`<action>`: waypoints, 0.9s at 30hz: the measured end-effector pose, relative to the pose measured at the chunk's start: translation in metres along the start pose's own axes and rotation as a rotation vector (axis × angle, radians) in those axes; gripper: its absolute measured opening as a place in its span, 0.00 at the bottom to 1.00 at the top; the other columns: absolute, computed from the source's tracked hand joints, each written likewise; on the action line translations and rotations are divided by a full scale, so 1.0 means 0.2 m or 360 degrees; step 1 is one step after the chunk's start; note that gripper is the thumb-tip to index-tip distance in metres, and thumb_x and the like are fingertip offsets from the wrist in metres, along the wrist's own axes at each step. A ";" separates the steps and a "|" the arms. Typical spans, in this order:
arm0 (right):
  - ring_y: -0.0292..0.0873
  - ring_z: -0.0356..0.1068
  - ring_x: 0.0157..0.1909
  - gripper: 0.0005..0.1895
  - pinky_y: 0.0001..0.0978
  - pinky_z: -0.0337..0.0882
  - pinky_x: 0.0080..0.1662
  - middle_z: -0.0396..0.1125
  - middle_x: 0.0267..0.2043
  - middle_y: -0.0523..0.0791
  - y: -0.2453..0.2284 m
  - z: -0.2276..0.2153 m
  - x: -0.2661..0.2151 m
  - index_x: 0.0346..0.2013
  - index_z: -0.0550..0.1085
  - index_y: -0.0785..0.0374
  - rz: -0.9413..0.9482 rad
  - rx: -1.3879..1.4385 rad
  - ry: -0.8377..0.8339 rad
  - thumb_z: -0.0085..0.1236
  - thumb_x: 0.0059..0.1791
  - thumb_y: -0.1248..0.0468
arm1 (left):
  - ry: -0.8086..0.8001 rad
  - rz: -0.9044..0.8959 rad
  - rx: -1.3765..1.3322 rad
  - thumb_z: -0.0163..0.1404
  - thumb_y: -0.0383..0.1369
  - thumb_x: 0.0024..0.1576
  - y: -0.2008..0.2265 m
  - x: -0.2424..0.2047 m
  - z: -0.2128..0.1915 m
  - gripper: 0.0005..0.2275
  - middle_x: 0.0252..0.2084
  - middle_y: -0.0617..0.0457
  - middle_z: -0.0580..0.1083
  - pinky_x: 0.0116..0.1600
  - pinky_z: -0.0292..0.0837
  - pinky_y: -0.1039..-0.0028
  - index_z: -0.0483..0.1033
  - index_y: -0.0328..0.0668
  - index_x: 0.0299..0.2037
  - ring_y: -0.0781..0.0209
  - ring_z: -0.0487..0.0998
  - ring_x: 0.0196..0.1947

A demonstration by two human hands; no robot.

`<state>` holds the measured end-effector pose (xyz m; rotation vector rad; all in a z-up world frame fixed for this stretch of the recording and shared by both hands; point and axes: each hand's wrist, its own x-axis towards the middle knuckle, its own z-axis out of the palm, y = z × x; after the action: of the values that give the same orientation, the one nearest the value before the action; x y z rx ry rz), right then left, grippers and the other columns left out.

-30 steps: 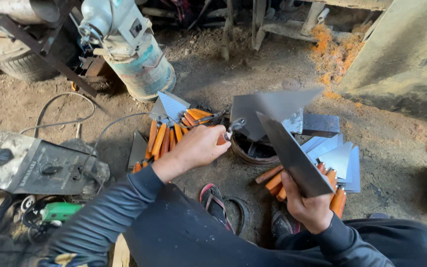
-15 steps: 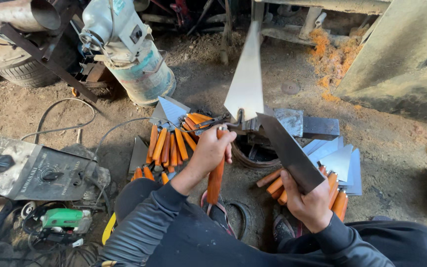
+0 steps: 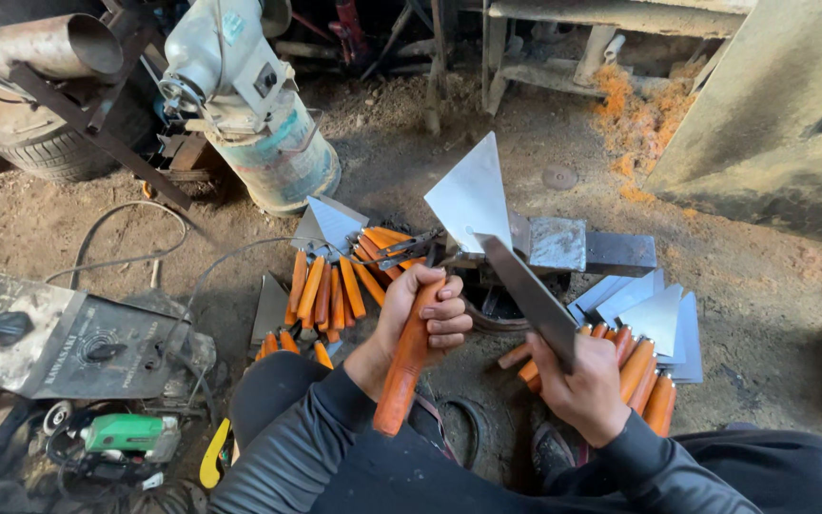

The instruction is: The person sits on the ground and repeatedly hammers the metal tang of a trowel into a wooden handle using a metal block. They pick up a trowel, position it, strike it several times, and then place it aside before repeating the process with another trowel.

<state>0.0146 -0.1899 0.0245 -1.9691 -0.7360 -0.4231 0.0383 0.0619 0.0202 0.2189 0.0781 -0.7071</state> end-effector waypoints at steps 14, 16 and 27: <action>0.44 0.68 0.31 0.04 0.37 0.68 0.36 0.69 0.34 0.51 -0.11 -0.33 0.04 0.45 0.72 0.72 0.0108 0.0034 0.0686 0.54 0.57 0.72 | 0.0417 -0.0074 0.1116 0.43 0.39 0.61 -0.12 0.05 -0.14 0.13 0.16 0.53 0.66 0.22 0.63 0.71 0.67 0.40 0.29 0.61 0.65 0.15; 0.37 0.63 0.22 0.06 0.31 0.63 0.26 0.66 0.27 0.44 -0.09 -0.50 0.04 0.45 0.70 0.71 0.0409 0.0338 0.1019 0.52 0.54 0.71 | 0.0595 0.0082 0.2106 0.48 0.39 0.60 -0.19 0.10 -0.14 0.13 0.19 0.48 0.71 0.25 0.67 0.67 0.70 0.35 0.30 0.58 0.70 0.17; 0.43 0.59 0.24 0.12 0.36 0.57 0.27 0.63 0.40 0.53 -0.03 -1.06 -0.20 0.47 0.64 0.72 0.0517 0.0554 0.1762 0.54 0.64 0.64 | 0.0213 -0.0257 0.3283 0.49 0.46 0.55 -0.98 1.06 -0.40 0.19 0.39 0.31 0.78 0.48 0.73 0.47 0.77 0.34 0.41 0.32 0.80 0.42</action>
<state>-0.0187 -0.3858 0.1078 -1.2025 0.2117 -0.9772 0.0713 -0.2003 -0.1231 2.2423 -0.5615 -0.6838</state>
